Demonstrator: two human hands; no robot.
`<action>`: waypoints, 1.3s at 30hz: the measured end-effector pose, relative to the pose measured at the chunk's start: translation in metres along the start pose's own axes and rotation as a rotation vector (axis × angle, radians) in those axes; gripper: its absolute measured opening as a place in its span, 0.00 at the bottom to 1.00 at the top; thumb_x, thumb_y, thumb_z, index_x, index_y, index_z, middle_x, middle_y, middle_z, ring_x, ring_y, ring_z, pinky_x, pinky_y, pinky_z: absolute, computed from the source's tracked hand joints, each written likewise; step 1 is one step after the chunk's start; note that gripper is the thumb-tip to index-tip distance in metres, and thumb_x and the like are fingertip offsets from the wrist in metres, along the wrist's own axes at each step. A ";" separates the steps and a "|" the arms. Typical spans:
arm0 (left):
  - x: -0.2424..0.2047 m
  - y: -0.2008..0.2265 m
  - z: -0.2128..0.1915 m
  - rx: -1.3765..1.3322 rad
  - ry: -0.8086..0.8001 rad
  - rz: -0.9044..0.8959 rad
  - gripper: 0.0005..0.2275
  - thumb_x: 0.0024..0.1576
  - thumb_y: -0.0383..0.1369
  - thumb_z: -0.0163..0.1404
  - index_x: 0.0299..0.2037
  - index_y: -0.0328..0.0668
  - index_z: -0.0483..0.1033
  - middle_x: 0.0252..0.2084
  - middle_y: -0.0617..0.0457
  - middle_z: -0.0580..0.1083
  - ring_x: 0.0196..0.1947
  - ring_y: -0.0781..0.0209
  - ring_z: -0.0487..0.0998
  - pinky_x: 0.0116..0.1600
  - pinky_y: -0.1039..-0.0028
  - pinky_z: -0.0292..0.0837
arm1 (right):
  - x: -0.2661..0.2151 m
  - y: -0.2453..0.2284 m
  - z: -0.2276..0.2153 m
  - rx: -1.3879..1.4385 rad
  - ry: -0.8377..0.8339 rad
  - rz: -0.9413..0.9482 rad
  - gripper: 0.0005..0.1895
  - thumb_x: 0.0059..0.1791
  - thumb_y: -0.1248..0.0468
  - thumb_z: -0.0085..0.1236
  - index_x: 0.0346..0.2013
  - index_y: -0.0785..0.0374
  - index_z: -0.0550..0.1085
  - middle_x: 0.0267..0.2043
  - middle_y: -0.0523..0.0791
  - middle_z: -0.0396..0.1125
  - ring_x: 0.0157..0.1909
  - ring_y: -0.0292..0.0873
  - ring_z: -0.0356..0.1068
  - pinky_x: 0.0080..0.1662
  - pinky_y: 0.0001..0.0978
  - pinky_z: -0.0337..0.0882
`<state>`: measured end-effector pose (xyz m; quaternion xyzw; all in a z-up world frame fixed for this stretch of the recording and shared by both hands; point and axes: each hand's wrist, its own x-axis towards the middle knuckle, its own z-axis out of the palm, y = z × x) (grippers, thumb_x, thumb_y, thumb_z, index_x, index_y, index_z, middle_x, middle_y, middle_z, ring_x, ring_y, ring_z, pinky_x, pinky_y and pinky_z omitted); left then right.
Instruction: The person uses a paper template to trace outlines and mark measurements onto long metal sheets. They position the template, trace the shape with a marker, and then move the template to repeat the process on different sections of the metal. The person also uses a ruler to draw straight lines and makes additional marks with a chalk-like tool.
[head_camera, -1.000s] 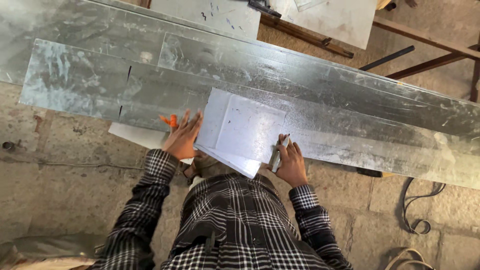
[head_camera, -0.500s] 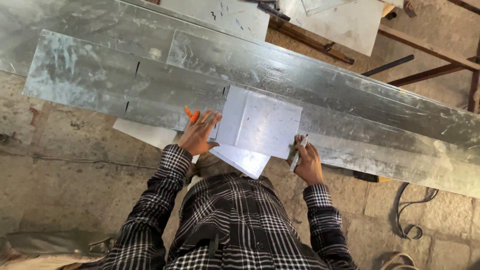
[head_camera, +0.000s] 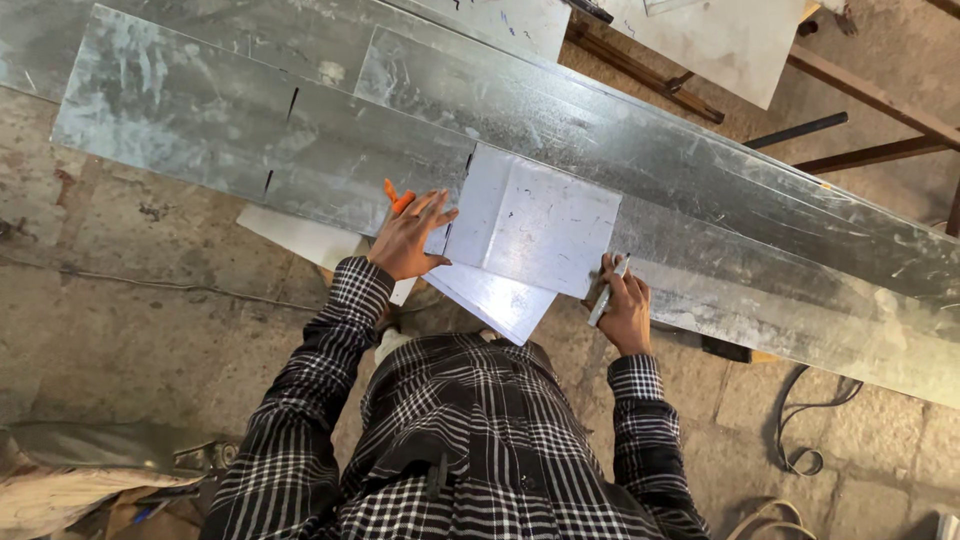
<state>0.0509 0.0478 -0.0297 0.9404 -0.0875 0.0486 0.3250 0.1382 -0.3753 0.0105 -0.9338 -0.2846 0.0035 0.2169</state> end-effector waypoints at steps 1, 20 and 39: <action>-0.001 0.000 0.001 0.004 0.006 0.009 0.57 0.42 0.44 0.70 0.76 0.43 0.37 0.69 0.54 0.69 0.75 0.46 0.56 0.75 0.44 0.46 | 0.000 0.000 0.000 0.014 0.005 -0.016 0.48 0.33 0.61 0.76 0.67 0.62 0.67 0.67 0.54 0.65 0.67 0.55 0.64 0.62 0.52 0.62; -0.003 -0.008 0.003 -0.056 0.008 -0.024 0.55 0.41 0.44 0.70 0.76 0.40 0.44 0.71 0.51 0.67 0.75 0.48 0.57 0.76 0.48 0.45 | 0.002 0.007 0.001 0.021 -0.017 -0.037 0.37 0.34 0.60 0.77 0.55 0.62 0.73 0.69 0.53 0.64 0.62 0.60 0.66 0.62 0.49 0.63; 0.003 -0.005 0.006 -0.073 -0.048 -0.096 0.51 0.39 0.42 0.72 0.74 0.42 0.56 0.74 0.43 0.62 0.75 0.46 0.57 0.75 0.52 0.52 | -0.003 0.019 0.000 0.070 0.014 -0.064 0.39 0.35 0.62 0.76 0.58 0.61 0.70 0.68 0.53 0.66 0.67 0.54 0.66 0.64 0.48 0.63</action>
